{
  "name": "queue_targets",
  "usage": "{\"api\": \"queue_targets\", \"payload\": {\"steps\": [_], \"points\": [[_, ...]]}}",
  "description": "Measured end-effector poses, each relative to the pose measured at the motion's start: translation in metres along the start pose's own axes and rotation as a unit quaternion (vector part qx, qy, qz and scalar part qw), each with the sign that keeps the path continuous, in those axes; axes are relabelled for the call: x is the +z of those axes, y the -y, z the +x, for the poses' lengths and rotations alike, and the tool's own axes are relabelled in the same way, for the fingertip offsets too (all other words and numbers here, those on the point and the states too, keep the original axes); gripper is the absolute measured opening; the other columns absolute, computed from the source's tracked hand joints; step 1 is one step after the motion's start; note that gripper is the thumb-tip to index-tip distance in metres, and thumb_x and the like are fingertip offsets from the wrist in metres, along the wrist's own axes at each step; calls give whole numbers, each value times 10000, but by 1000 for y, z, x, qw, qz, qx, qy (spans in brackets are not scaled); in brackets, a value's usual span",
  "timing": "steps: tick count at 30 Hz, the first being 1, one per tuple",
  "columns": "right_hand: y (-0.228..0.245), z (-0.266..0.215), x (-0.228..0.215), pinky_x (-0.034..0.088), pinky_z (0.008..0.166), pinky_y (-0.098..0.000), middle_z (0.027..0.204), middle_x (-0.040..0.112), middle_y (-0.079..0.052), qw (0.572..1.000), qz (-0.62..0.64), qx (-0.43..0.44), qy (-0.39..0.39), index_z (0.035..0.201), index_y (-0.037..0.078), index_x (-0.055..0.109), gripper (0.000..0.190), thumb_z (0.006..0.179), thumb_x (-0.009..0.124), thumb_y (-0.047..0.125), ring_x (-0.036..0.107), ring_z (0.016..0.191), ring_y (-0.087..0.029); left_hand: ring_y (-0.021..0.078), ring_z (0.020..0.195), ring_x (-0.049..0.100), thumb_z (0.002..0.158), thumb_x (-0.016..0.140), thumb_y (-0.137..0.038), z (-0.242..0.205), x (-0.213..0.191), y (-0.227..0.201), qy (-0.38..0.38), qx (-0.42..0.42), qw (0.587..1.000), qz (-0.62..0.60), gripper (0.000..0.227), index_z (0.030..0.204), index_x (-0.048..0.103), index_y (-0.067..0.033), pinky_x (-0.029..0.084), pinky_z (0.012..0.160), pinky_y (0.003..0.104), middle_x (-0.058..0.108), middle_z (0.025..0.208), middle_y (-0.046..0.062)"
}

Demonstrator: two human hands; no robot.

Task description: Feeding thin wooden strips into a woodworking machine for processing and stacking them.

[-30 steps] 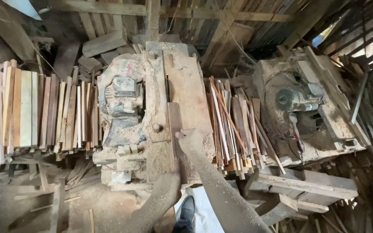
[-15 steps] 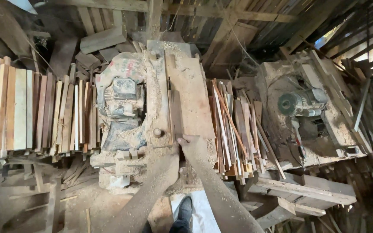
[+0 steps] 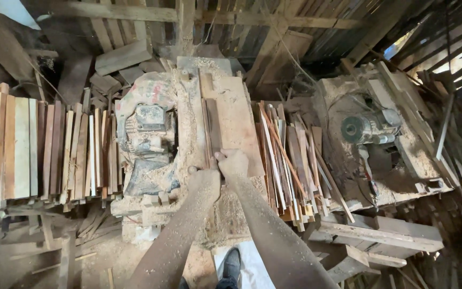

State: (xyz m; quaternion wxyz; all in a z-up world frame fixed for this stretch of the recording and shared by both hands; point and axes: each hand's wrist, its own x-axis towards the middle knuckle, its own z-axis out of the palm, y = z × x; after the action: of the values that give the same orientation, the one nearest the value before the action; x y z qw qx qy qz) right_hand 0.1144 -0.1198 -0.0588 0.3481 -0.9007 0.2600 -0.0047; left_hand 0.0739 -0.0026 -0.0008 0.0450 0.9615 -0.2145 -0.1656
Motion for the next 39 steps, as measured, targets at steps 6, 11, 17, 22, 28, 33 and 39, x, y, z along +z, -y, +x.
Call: {"api": "queue_targets", "payload": {"steps": [6,11,17,22,28,33,39], "points": [[-47,-114,-33,563,783,-368,816,774,42,999,-18,-5,45,872,350,814,236,781,748,557,735,946,-235,449,1131,675,728,698,-75,-88,42,-28,29,-25,989,-146,887,1505,299,78,599,891,508,625,1229,237],[-28,-180,-98,560,973,-387,1159,774,-67,980,102,85,145,1227,219,727,545,769,806,503,700,1156,-246,273,1034,682,916,568,-133,-162,52,-32,79,-164,825,-536,460,1322,482,65,522,1002,342,635,1028,202],[-25,-163,-146,529,717,-275,874,761,-69,939,303,97,133,1069,-25,787,301,904,684,205,690,796,-167,310,1043,720,970,565,-158,-137,-2,-52,109,-151,857,-481,254,1217,569,-99,576,892,436,731,1150,134],[-108,-113,-99,561,783,-409,1034,720,-202,837,500,184,124,1234,-72,671,396,935,698,186,685,916,-297,287,1040,746,852,690,-299,-94,62,-54,7,-122,844,-522,236,1044,670,-162,590,859,454,760,1005,134],[-114,-127,-101,465,1043,-539,1310,620,-226,773,582,221,125,1378,-91,563,496,939,674,110,579,1235,-349,241,1009,727,882,701,-307,-91,56,-57,12,-149,774,-616,314,1162,747,-171,597,849,409,762,1058,137],[-243,-40,8,612,782,-492,1029,694,-224,734,617,224,174,1219,-52,667,361,953,693,190,710,884,-361,387,1210,648,900,643,-373,-97,24,-67,15,-116,842,-527,406,1249,696,-173,532,998,520,721,1209,209],[-85,-104,-120,642,712,-390,923,714,-226,693,650,240,198,1087,-65,651,389,1046,552,309,735,796,-293,318,1209,667,906,597,-428,-60,53,-65,23,-122,895,-429,462,1326,648,-242,540,1026,483,747,1206,129]]}}
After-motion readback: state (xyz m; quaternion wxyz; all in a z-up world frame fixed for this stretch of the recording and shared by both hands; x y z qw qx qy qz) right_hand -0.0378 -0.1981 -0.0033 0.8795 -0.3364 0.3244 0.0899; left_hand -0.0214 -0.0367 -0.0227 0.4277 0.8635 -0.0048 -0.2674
